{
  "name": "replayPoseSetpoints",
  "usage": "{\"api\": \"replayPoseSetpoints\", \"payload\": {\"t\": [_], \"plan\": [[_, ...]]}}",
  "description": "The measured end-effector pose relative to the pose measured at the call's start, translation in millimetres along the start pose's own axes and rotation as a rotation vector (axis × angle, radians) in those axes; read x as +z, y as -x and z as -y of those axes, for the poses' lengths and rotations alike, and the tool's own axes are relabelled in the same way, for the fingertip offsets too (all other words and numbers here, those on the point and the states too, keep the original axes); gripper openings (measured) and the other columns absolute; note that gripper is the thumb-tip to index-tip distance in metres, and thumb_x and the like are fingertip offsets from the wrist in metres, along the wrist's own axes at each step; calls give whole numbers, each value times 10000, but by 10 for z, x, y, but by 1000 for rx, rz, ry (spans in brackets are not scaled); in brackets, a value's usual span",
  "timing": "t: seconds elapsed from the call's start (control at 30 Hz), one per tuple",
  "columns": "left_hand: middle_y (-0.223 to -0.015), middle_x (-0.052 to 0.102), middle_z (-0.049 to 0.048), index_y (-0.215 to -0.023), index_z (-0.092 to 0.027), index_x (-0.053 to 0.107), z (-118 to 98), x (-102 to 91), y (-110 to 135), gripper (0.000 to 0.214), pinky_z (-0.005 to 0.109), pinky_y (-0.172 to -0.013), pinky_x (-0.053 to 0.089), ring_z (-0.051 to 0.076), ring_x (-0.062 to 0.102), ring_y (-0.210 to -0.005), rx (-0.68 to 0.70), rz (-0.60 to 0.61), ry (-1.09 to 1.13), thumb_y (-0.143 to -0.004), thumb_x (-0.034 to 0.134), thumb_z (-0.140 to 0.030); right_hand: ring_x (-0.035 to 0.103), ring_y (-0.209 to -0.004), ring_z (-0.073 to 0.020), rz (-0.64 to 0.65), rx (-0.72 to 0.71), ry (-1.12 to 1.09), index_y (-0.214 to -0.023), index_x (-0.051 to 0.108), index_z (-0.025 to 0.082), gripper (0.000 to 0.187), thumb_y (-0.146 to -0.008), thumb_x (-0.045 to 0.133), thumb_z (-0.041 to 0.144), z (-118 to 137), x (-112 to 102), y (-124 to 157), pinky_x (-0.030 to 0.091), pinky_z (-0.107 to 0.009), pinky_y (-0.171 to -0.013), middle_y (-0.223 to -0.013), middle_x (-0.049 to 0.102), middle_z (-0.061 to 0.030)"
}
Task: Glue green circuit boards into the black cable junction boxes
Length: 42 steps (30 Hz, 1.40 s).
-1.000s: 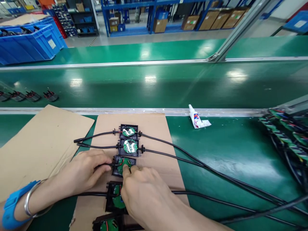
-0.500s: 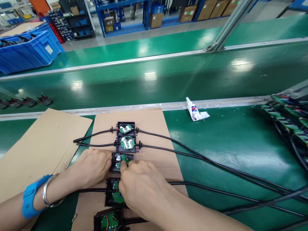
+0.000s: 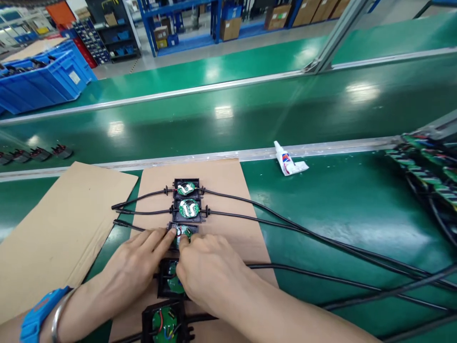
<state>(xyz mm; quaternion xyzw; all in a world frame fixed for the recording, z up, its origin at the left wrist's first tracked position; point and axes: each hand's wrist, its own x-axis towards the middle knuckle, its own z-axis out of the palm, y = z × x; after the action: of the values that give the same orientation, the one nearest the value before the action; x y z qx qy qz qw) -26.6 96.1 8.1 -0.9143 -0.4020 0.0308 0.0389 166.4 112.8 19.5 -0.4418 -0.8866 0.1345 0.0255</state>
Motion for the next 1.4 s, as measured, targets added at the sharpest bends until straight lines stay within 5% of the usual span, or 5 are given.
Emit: {"api": "replayPoseSetpoints", "payload": {"t": [0.17,0.33,0.8,1.1,1.4], "plan": [[-1030,640,130,-1309,-78,498,63,-57,-36,572,351,-699,585,234,631,-871,-22,63,110,-744,449,-5,621,-680,-238,90,67,-151,-1009,672,205,263,-865,456,249,-64,-80,38,373,-324,-603,-767,679,-59],[-1034,639,103,-1117,-147,611,170,-171,-134,307,392,-800,546,224,601,-906,101,-132,412,-870,437,-89,582,-773,-201,146,119,-374,-1078,567,211,249,-834,519,207,-179,-224,167,386,-287,-660,-764,636,-4],[-1172,642,68,-1015,-134,614,167,52,-162,192,372,-956,461,213,577,-1051,197,-90,579,-897,475,-72,478,-594,-136,295,228,-368,-675,506,195,237,-906,451,200,-160,-227,129,301,-249,-555,-619,532,11],[-1144,637,65,-953,-148,597,179,50,-171,164,378,-937,463,212,577,-1017,207,-86,586,-868,483,-66,451,-627,-150,-227,-196,-65,-726,528,171,228,-875,387,71,-325,82,183,320,-276,-550,-724,538,-35],[-1094,611,92,-1304,-144,451,146,-36,-194,490,382,-875,470,238,552,-948,215,1,463,-818,481,-84,465,-615,-144,-155,-144,-40,-713,526,178,248,-866,371,59,-367,80,110,322,-261,-520,-721,554,-30]]}}
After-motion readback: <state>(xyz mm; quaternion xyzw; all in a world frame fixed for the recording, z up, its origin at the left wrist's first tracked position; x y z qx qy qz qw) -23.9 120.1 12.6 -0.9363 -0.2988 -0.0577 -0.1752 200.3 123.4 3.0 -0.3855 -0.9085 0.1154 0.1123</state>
